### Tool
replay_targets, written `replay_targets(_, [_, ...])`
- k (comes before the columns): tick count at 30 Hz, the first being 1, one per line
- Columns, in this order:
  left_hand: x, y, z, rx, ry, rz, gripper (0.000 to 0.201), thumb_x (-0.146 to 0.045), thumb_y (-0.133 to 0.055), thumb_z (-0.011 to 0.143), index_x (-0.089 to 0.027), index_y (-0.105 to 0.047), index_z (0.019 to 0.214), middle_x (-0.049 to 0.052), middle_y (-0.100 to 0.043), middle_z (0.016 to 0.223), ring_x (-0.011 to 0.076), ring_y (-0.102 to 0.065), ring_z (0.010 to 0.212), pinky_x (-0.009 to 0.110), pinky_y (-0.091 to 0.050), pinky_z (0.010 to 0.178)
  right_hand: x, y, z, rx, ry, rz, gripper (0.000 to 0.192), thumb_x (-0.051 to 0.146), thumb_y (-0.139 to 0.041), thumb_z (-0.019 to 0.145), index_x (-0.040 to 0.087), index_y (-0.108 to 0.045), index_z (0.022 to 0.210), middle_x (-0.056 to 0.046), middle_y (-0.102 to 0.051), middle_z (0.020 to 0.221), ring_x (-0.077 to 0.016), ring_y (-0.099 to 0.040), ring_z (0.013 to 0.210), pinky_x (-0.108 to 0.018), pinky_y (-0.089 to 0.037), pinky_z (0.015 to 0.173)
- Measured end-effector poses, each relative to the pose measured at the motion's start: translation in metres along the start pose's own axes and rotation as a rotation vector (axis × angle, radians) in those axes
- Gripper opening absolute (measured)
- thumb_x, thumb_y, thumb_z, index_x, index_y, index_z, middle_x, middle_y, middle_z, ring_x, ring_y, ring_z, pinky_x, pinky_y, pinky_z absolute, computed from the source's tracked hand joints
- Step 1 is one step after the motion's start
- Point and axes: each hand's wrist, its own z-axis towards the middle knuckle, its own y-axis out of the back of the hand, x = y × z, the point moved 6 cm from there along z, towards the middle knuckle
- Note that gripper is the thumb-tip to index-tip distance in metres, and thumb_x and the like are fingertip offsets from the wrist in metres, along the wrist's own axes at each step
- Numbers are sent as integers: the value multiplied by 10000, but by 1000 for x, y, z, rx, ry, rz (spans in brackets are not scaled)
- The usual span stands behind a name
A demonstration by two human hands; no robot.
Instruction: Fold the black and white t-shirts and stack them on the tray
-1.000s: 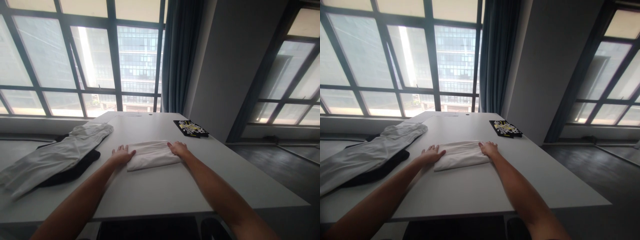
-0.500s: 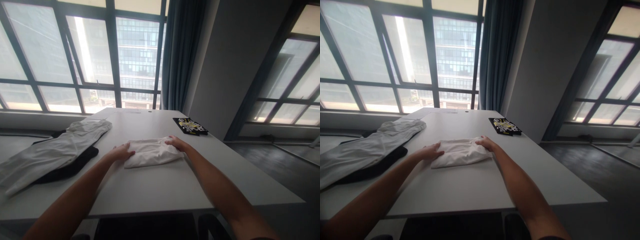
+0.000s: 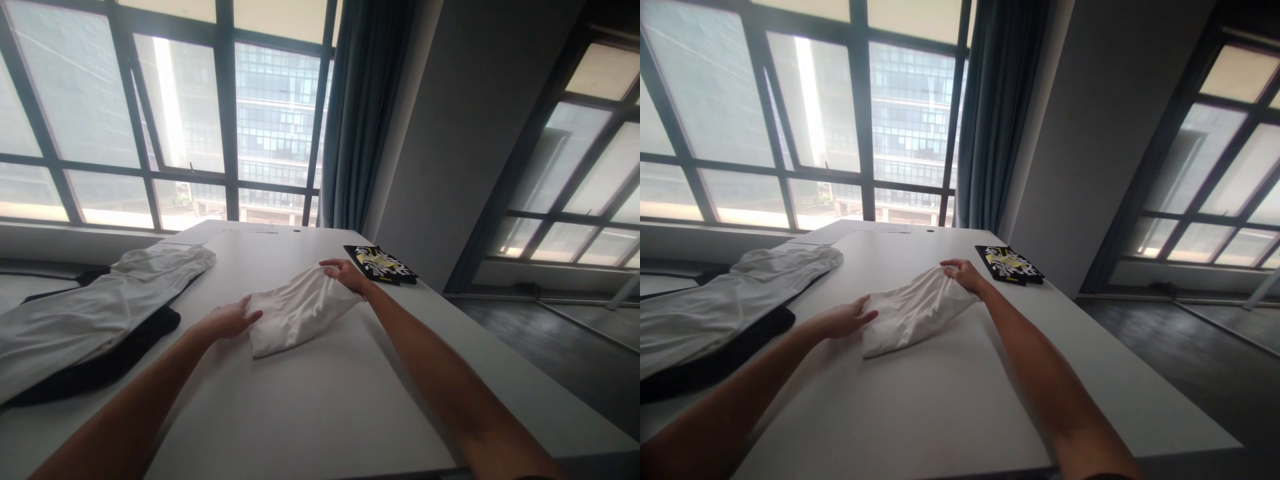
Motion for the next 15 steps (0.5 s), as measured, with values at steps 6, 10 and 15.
replay_targets(6, [-3,-4,0,-6,-20,30,886,-636,-273,895,-60,-186,1562,188,-335,1554,312,-375,1408,435,-303,1129,44,58,79,-192,231,-98,261,270,-691,746,155,-766,968,-40,-735,914,-174,-643,866,-324,-494,904])
replay_targets(10, [-6,-6,-4,9,-18,60,862,-619,-283,897,-82,-199,1566,160,-287,1580,302,-277,1458,471,-241,1166,46,159,110,-678,335,-138,295,278,-610,777,137,-739,1002,-71,-731,979,-202,-649,945,-357,-476,949])
replay_targets(15, [-16,-6,-11,26,-5,86,814,-576,-325,908,-102,-227,1563,173,-274,1578,299,-221,1475,499,-214,1174,-36,258,77,-1225,133,-235,319,267,-540,777,133,-708,1012,-125,-707,1062,-236,-635,1028,-390,-469,977])
